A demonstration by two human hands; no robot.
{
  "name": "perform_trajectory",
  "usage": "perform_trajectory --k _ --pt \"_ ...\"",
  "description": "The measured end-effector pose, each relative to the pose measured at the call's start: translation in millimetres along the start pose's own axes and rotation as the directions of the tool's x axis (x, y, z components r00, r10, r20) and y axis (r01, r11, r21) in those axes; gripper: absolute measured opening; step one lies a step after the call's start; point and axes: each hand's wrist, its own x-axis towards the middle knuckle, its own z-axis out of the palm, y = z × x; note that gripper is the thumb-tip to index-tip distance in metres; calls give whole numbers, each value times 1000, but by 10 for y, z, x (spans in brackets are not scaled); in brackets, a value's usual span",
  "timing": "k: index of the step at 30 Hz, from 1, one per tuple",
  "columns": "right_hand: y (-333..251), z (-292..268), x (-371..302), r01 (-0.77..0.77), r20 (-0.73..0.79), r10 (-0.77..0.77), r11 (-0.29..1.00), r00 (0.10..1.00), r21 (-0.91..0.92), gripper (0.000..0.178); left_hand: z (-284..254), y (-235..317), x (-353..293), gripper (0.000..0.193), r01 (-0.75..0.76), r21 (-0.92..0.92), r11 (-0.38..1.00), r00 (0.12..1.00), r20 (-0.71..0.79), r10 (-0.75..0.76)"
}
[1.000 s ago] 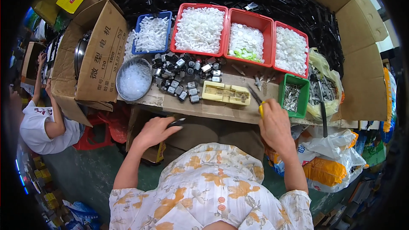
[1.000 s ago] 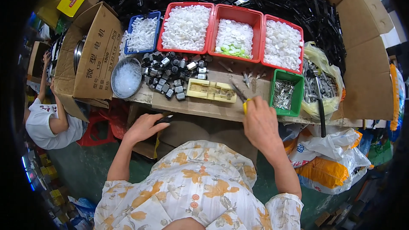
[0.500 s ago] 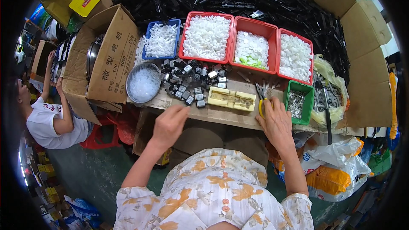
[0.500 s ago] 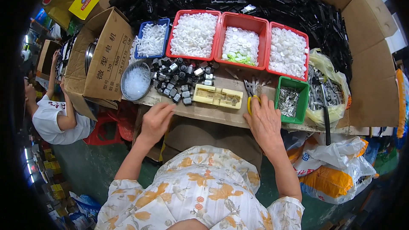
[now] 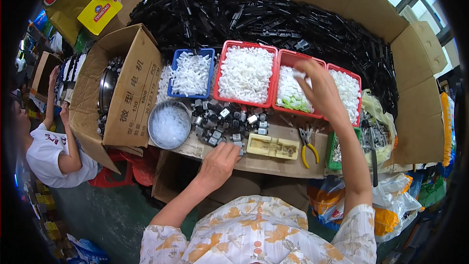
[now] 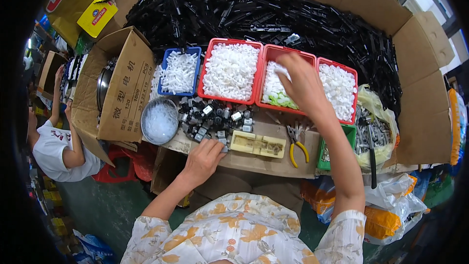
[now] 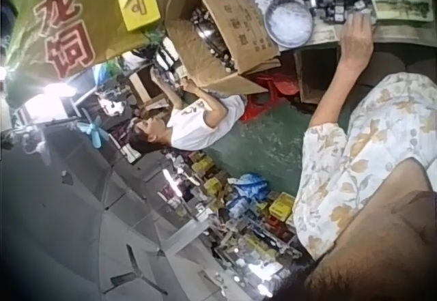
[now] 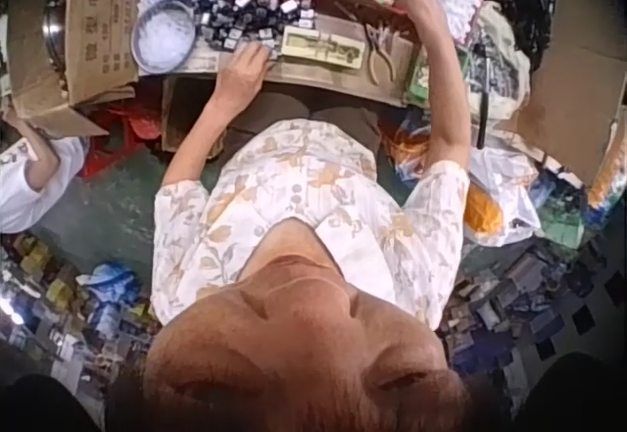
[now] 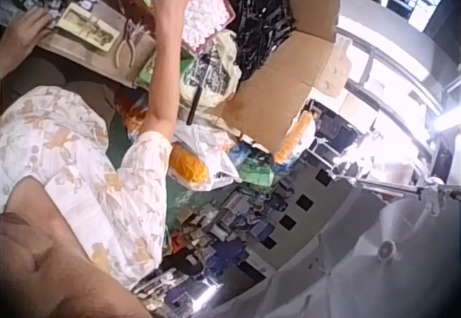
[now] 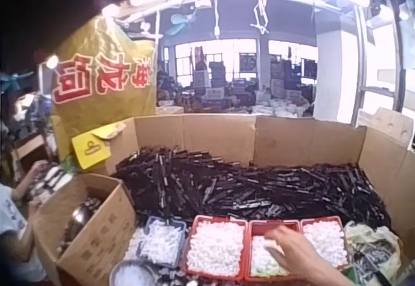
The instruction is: The person assembles small plastic housings and metal inserts by hand, securing them with screws using pliers.
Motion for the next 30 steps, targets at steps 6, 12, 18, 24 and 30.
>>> perform_trajectory --k 6,12,18,24,30 --pt "695 538 1121 -104 -27 101 979 995 -175 17 -33 -30 21 28 -17 -30 999 1000 24 18" --pt "523 821 1633 22 60 -1 939 998 -344 19 -30 -27 -6 27 -34 17 999 999 29 33" --pt "476 765 1590 -135 147 224 880 963 -455 46 -11 -5 -37 24 -90 114 989 994 75 82" --pt "756 575 1334 -227 24 242 936 970 -269 22 21 7 -58 31 -38 53 998 996 78 34" --pt "683 120 890 -359 -71 365 930 928 84 27 -17 122 -60 33 -23 14 1000 1000 1 23"
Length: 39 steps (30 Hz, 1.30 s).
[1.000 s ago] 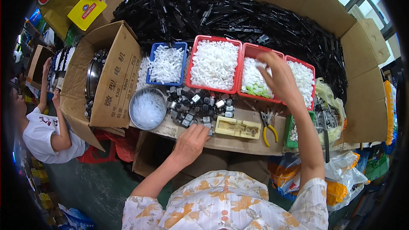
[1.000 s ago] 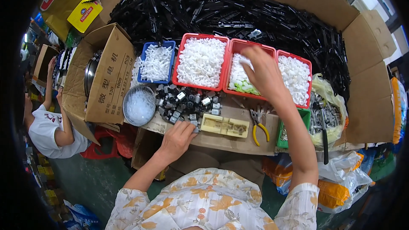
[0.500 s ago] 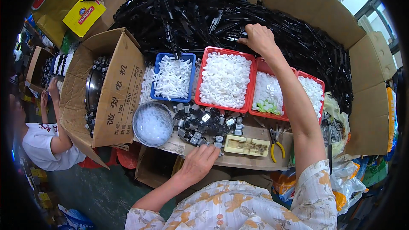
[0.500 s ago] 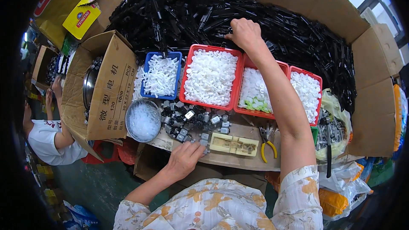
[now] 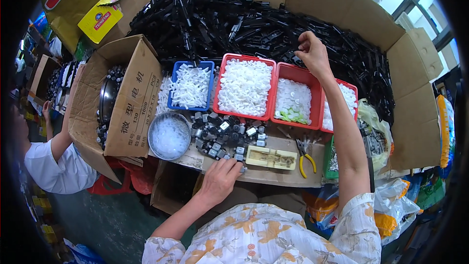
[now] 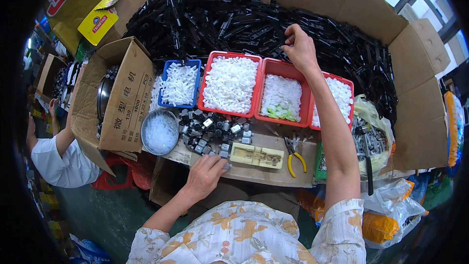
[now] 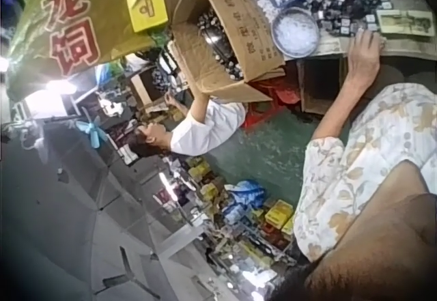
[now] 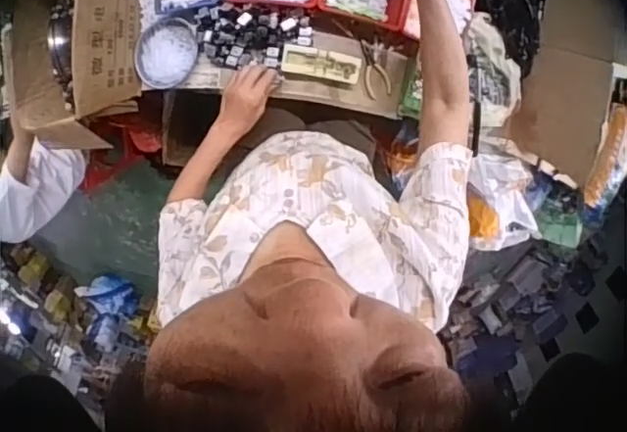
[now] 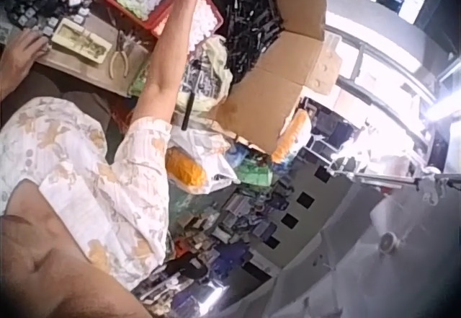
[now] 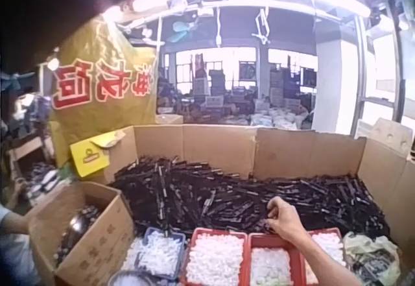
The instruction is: The person assembles small plastic housings and metal inserts by hand, securing them with screws using pliers.
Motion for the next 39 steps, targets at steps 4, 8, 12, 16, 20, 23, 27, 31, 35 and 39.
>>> perform_trajectory --k 4,8,12,16,20,23,27,31,35,39 --pt "-406 -210 -572 177 -100 -156 951 983 253 41 -25 53 -45 35 97 -129 987 993 -56 -105" --pt "-444 -199 -1586 526 107 -530 848 841 60 35 -75 120 3 29 212 -346 914 953 -134 -272" --pt "-386 -51 -2379 536 387 -496 844 777 5 39 -74 99 137 30 229 -413 882 935 -159 -318" --pt "-547 -27 -2586 550 494 -404 813 770 -192 39 -49 83 158 29 199 -417 887 934 -192 -300" --pt "-625 13 -2606 573 560 -396 799 728 -180 38 -37 33 153 27 153 -418 896 947 -196 -254" --pt "-597 52 -2599 521 558 -365 840 745 -147 37 -35 0 159 27 165 -421 892 947 -186 -263" --pt "-532 75 -2490 477 529 -375 876 761 -64 29 -23 -31 231 27 68 -354 933 958 -239 -160" --pt "-495 41 -2419 332 457 -361 932 813 146 21 40 -39 382 28 -56 -282 958 968 -252 -17" --pt "-485 -81 -2441 257 343 -321 941 883 219 22 147 -76 500 24 -141 -108 984 966 -231 113" --pt "-394 -203 -2514 191 301 -266 948 916 256 17 193 -96 473 23 -155 -62 986 972 -186 141"
